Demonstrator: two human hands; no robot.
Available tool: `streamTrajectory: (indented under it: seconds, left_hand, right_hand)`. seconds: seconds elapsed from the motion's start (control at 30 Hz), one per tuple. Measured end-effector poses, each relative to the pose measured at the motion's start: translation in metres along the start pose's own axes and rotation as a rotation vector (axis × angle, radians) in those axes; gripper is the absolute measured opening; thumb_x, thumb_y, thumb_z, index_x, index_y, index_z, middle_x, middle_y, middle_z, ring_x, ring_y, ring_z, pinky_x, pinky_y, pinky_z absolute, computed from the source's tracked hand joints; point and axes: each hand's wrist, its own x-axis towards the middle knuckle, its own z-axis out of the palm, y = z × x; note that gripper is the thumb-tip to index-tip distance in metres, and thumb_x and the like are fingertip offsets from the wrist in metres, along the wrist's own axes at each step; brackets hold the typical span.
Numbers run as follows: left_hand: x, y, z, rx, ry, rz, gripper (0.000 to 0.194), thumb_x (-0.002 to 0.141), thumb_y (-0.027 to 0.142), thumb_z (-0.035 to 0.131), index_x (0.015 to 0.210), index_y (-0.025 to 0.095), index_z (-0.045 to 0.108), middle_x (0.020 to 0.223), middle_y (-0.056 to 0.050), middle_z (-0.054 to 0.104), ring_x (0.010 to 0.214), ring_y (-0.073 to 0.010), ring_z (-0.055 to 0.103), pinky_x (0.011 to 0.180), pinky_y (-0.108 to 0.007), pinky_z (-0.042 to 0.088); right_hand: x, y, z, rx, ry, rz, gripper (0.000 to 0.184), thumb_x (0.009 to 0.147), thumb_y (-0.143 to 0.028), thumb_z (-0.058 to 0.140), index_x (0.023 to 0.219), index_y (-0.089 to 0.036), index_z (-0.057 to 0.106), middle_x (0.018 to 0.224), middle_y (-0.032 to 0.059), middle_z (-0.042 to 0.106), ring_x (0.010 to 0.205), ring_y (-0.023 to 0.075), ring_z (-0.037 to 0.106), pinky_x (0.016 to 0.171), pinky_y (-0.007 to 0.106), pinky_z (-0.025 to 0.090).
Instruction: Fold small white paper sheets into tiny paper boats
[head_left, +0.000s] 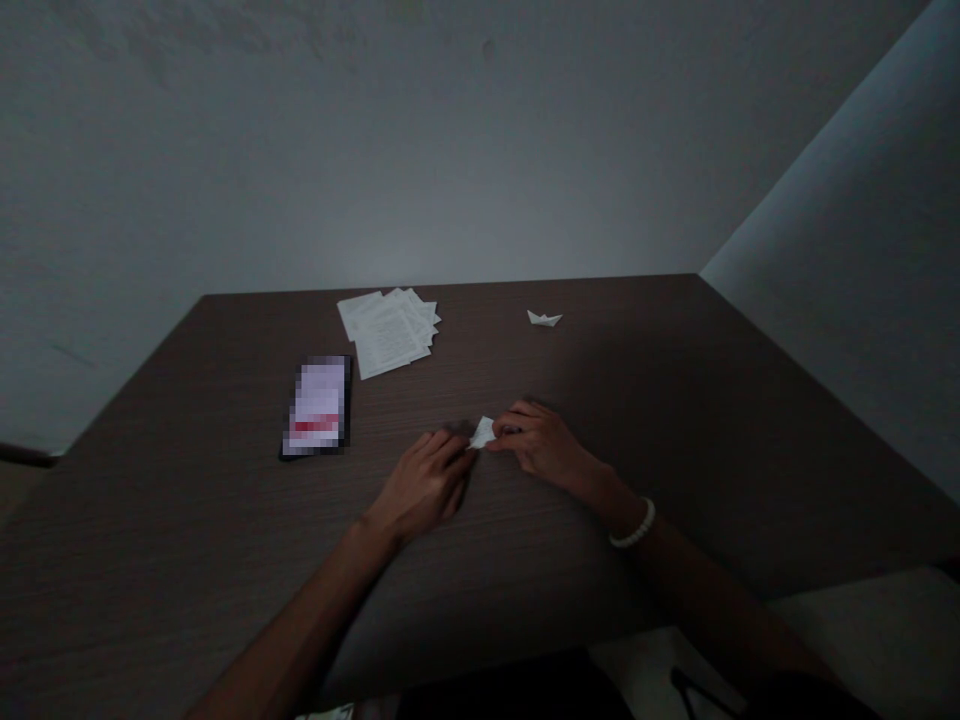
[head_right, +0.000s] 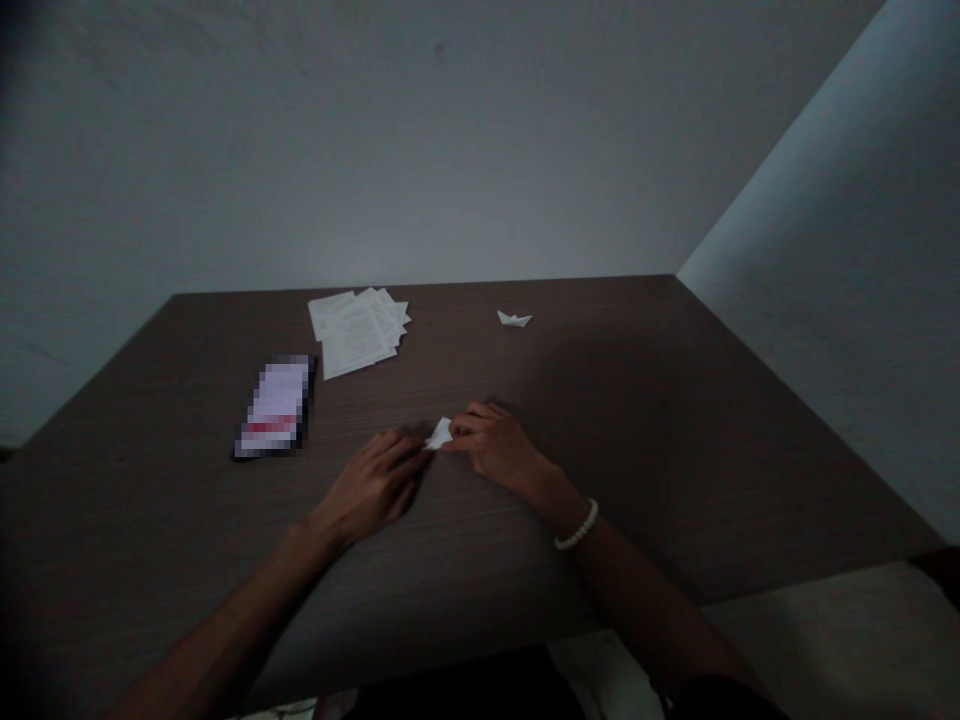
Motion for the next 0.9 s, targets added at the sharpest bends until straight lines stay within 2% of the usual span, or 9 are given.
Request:
streamTrajectory:
  seconds: [0.17, 0.33, 0.4, 0.57, 0.73, 0.9]
  left_hand:
    - [0.002, 0.002, -0.001, -0.103, -0.056, -0.035, 0.033, 0.086, 0.015, 0.048, 0.115, 0.012, 0.064, 0.109, -0.013, 0.06, 0.096, -0.0258, 0.052, 0.084, -0.041, 0.046]
    - [0.003, 0.004, -0.002, -0.136, -0.068, -0.077, 0.036, 0.087, 0.017, 0.047, 0.119, 0.014, 0.063, 0.109, -0.012, 0.058, 0.097, -0.0253, 0.051, 0.085, -0.041, 0.044]
    - [0.004, 0.005, -0.002, -0.14, -0.065, -0.083, 0.035, 0.088, 0.018, 0.047, 0.118, 0.014, 0.064, 0.11, -0.012, 0.059, 0.098, -0.0255, 0.051, 0.085, -0.042, 0.043]
    - [0.005, 0.003, -0.004, -0.106, -0.051, -0.076, 0.034, 0.088, 0.017, 0.047, 0.118, 0.015, 0.064, 0.118, -0.012, 0.062, 0.106, -0.0269, 0.053, 0.089, -0.043, 0.041]
    - [0.004, -0.003, -0.004, -0.07, -0.031, -0.086, 0.035, 0.088, 0.017, 0.048, 0.12, 0.016, 0.064, 0.126, -0.011, 0.062, 0.114, -0.0277, 0.052, 0.092, -0.044, 0.041]
    - [0.004, -0.005, -0.003, -0.056, -0.025, -0.108, 0.036, 0.088, 0.017, 0.049, 0.122, 0.015, 0.062, 0.129, -0.011, 0.061, 0.114, -0.0283, 0.052, 0.092, -0.045, 0.041]
  right_hand:
    - [0.0, 0.002, -0.002, 0.044, 0.019, 0.046, 0.037, 0.081, 0.002, 0.056, 0.094, -0.027, 0.075, 0.097, 0.001, 0.07, 0.089, 0.0175, 0.05, 0.077, 0.03, 0.042]
    - [-0.002, 0.001, -0.004, 0.036, 0.081, 0.112, 0.024, 0.083, -0.008, 0.061, 0.095, -0.024, 0.074, 0.102, 0.0021, 0.07, 0.095, 0.02, 0.05, 0.084, 0.035, 0.042]
    - [-0.003, 0.0, -0.006, 0.028, 0.089, 0.097, 0.022, 0.082, -0.009, 0.061, 0.094, -0.024, 0.073, 0.104, 0.0026, 0.069, 0.096, 0.0204, 0.05, 0.085, 0.036, 0.041]
    - [-0.004, -0.007, -0.01, -0.001, 0.029, 0.002, 0.024, 0.081, -0.009, 0.06, 0.097, -0.024, 0.072, 0.107, 0.0045, 0.067, 0.097, 0.0213, 0.053, 0.084, 0.038, 0.039]
    - [-0.002, -0.015, -0.011, -0.023, -0.045, -0.02, 0.023, 0.085, -0.016, 0.058, 0.105, -0.021, 0.069, 0.105, 0.0063, 0.064, 0.096, 0.0213, 0.053, 0.083, 0.037, 0.038]
    - [0.002, -0.02, -0.012, -0.044, -0.07, -0.018, 0.028, 0.085, -0.017, 0.056, 0.111, -0.021, 0.066, 0.105, 0.0072, 0.062, 0.096, 0.0219, 0.05, 0.083, 0.037, 0.037]
